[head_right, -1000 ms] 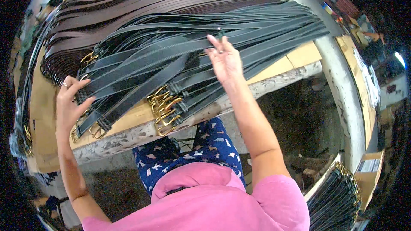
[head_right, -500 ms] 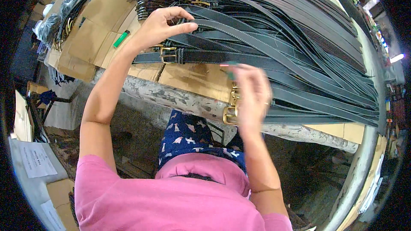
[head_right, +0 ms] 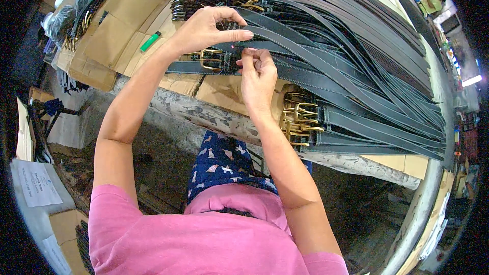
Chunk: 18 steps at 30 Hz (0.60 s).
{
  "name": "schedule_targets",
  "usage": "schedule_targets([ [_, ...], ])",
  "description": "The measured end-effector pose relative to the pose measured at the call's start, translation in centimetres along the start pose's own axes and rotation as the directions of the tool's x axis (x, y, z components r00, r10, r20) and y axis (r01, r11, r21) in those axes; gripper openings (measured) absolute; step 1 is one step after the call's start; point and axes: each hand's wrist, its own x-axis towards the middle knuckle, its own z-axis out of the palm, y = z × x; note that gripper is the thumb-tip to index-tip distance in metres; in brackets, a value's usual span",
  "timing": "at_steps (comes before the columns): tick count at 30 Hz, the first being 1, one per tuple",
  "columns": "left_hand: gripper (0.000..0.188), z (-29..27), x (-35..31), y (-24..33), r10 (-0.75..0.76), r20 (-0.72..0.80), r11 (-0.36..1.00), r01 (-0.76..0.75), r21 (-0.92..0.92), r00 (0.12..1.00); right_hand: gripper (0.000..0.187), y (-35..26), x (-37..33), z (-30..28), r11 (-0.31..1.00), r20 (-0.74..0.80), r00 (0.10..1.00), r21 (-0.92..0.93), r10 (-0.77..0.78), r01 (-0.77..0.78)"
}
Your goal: Assembling and inspecting leather belts with buckles at a workshop table.
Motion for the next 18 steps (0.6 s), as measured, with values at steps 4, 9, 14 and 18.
schedule_targets([
  [4, 0.043, -0.4, 0.0, 0.6, -0.026, 0.014, 1.000, 0.026, 0.004, 1.000, 0.021, -0.2, -0.1, 0.3, 0.999, -0.005, 1.000, -0.044, -0.024, 0.024],
  [9, 0.042, 0.4, 1.2, 1.6, -0.005, -0.018, 1.000, 0.005, -0.010, 1.000, 0.016, 1.0, -0.3, -1.2, 1.000, -0.063, 0.998, -0.010, -0.010, 0.009],
  [14, 0.033, -1.2, -1.1, 1.1, -0.067, -0.099, 0.986, 0.051, -0.157, 0.993, 0.016, 0.5, -2.1, -0.9, 0.934, 0.089, 0.994, 0.346, 0.060, -0.087],
  [18, 0.028, -1.2, -1.3, 4.0, -0.159, -0.076, 0.971, 0.142, -0.192, 0.984, 0.011, -1.7, -5.1, -6.4, 0.784, 0.035, 0.995, 0.618, -0.094, 0.052],
])
